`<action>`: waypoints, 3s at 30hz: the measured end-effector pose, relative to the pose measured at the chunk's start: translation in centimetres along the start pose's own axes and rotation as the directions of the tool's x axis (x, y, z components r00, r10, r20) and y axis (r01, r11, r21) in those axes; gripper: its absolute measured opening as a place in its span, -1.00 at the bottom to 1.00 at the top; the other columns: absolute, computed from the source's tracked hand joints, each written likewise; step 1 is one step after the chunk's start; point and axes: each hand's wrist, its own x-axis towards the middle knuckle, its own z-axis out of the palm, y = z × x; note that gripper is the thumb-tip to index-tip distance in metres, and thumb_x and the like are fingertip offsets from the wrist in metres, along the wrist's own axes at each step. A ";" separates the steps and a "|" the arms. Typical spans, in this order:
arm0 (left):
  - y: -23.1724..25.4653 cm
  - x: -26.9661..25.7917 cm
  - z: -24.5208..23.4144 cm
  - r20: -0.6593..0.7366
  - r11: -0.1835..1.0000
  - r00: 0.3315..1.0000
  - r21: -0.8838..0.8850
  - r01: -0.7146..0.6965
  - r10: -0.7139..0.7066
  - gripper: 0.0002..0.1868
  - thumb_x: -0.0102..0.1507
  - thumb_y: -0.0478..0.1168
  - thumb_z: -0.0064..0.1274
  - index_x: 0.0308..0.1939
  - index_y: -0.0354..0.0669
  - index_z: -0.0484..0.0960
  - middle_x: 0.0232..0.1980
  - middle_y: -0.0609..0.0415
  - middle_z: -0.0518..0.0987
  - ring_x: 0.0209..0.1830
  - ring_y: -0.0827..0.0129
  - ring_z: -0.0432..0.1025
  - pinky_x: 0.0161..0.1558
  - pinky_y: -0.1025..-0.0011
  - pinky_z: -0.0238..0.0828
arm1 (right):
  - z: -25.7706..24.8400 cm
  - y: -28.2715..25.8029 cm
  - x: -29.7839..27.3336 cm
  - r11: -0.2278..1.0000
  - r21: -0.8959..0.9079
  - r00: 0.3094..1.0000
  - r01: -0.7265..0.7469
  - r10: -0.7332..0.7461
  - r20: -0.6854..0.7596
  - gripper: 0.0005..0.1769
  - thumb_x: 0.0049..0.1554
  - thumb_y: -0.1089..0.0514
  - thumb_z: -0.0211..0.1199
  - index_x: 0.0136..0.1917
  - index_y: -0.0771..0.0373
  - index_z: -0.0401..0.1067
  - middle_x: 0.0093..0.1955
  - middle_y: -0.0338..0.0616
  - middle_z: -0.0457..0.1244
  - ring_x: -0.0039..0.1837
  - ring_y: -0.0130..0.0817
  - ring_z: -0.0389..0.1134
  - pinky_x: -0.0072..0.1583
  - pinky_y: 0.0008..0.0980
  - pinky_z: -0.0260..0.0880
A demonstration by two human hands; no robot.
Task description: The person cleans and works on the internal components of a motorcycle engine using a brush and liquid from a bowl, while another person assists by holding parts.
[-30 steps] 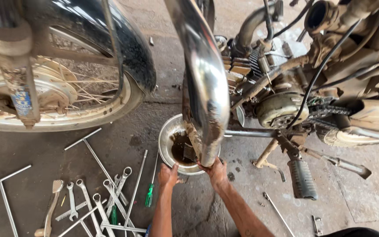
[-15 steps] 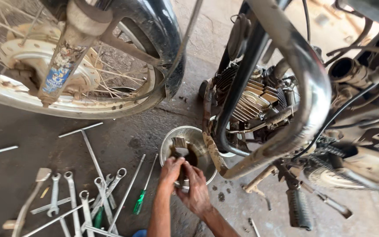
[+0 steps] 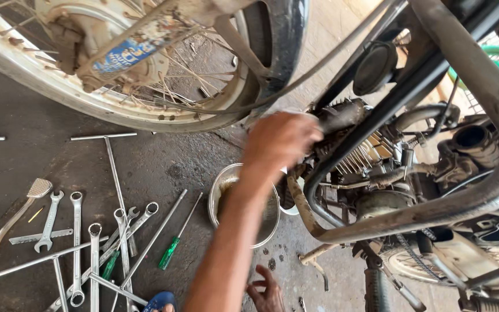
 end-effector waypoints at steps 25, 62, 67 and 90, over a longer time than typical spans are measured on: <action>-5.5 0.4 6.6 -0.050 0.998 0.996 -0.020 0.067 -0.067 -0.69 0.40 -0.07 -0.01 -0.20 -0.26 0.65 -0.42 -0.08 0.67 -0.63 0.33 0.50 -0.57 0.24 0.53 | 1.1 -0.5 -0.6 0.995 0.056 0.992 -0.087 0.081 0.094 -0.37 -0.01 0.15 0.41 0.34 0.18 0.39 0.26 -0.07 0.39 0.14 -0.20 0.55 0.08 -0.19 0.64; 0.5 8.4 6.5 -0.423 0.916 0.837 0.345 -0.204 0.346 -0.83 0.28 -0.18 0.06 -0.32 -0.10 0.72 -0.57 0.09 0.56 -0.73 0.46 0.33 -0.66 0.43 0.17 | 1.7 1.1 -0.6 0.992 0.094 0.978 -0.086 0.066 0.200 -0.31 0.02 0.03 0.41 0.39 0.20 0.38 0.31 0.00 0.40 0.08 -0.07 0.56 -0.05 -0.23 0.61; -3.2 6.6 7.0 -0.326 0.880 0.911 0.469 -0.075 0.251 -0.85 0.25 -0.14 0.11 -0.30 -0.10 0.71 -0.55 0.12 0.55 -0.67 0.47 0.35 -0.64 0.43 0.22 | 0.8 1.0 -1.1 0.993 0.063 0.975 -0.098 0.083 0.206 -0.24 -0.01 0.05 0.42 0.42 0.21 0.30 0.34 -0.01 0.34 0.11 -0.11 0.57 -0.06 -0.16 0.64; -4.9 13.4 8.7 -0.272 0.961 0.946 0.256 -0.104 0.175 -0.72 0.36 -0.10 -0.04 0.10 0.02 0.65 -0.27 0.04 0.64 -0.55 0.41 0.46 -0.63 0.48 0.45 | 1.2 1.3 -2.2 0.994 0.044 0.970 -0.098 0.085 0.227 -0.24 -0.01 0.06 0.44 0.43 0.19 0.33 0.42 0.01 0.28 0.17 -0.12 0.54 0.07 -0.16 0.67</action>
